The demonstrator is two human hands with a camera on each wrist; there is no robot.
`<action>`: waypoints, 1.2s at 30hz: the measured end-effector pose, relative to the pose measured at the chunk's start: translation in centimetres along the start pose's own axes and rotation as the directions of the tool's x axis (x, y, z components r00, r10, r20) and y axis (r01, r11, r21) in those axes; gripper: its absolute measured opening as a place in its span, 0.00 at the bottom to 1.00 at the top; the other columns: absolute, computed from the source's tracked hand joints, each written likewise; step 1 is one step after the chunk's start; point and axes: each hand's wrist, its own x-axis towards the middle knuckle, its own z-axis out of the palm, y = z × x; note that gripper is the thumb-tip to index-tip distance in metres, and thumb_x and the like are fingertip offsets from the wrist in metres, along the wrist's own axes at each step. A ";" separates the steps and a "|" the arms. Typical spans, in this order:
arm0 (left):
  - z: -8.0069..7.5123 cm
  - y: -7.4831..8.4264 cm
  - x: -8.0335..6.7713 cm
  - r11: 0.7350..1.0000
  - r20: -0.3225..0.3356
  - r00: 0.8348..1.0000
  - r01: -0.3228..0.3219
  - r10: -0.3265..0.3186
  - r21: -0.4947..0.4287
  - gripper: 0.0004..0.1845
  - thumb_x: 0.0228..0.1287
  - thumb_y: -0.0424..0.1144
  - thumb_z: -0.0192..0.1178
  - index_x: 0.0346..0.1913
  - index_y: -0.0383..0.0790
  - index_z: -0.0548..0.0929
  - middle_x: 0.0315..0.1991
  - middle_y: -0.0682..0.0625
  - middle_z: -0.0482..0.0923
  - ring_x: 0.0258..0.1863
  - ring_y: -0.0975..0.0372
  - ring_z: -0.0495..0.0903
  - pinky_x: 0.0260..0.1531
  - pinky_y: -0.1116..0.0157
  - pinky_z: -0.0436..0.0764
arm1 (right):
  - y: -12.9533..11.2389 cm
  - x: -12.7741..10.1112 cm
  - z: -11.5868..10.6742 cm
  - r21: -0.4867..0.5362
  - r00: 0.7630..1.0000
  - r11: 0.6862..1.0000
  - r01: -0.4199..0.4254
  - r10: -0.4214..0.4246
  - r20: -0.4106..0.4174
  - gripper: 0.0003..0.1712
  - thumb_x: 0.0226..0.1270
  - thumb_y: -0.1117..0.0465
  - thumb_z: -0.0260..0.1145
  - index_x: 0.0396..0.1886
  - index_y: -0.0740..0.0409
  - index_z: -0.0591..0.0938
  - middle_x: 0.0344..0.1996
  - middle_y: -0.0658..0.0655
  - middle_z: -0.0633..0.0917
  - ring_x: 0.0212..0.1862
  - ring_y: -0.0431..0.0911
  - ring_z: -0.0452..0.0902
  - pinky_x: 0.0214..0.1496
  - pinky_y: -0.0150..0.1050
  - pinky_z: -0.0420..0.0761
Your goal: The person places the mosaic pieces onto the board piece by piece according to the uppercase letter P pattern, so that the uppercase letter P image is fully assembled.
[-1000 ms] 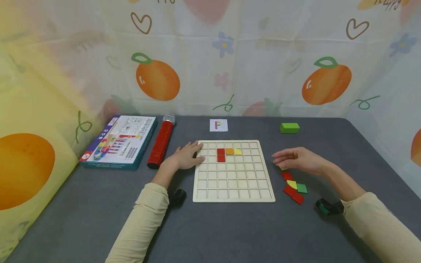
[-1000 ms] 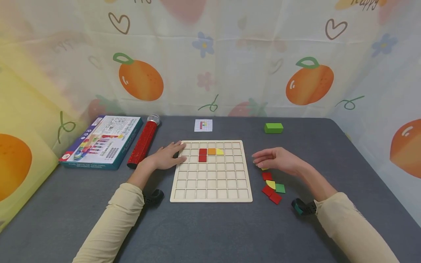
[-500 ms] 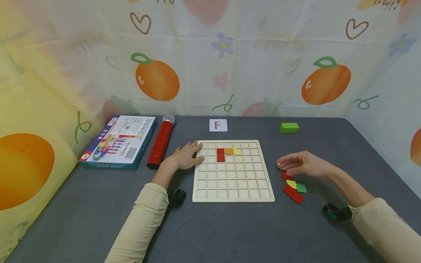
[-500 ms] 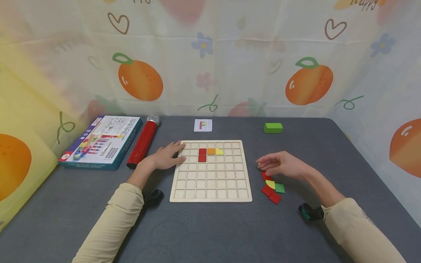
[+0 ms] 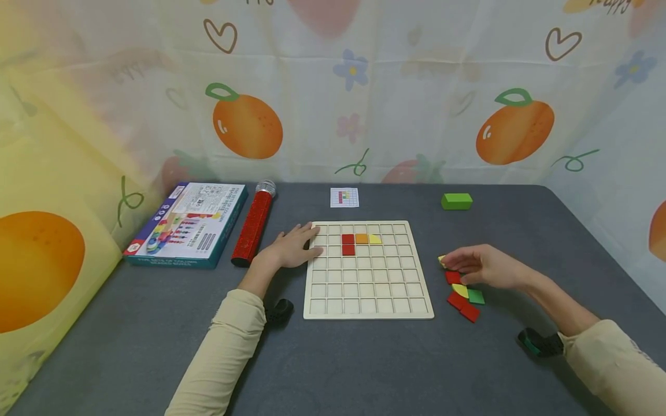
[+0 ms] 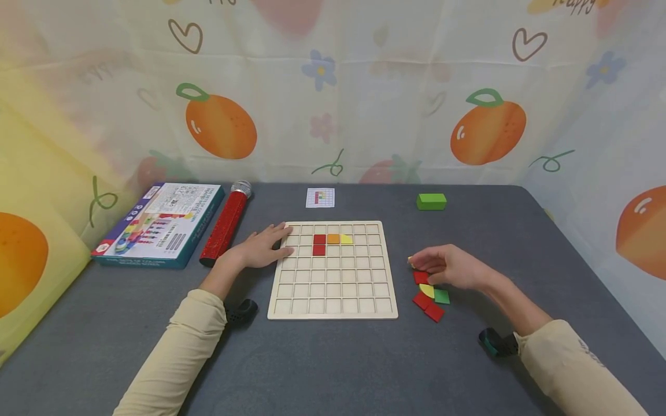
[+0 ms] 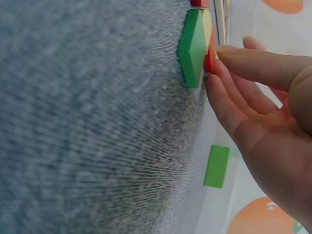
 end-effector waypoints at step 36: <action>0.0 -0.1 0.0 1.000 -0.004 1.000 -0.015 0.015 -0.002 0.36 0.71 0.51 0.50 0.75 0.40 0.53 0.75 0.41 0.45 0.73 0.46 0.42 0.65 0.40 0.42 | -1.2 1.6 0.6 -0.114 0.996 0.992 -0.063 0.055 -0.072 0.24 0.58 0.72 0.68 0.55 0.71 0.76 0.44 0.60 0.79 0.44 0.52 0.74 0.44 0.36 0.78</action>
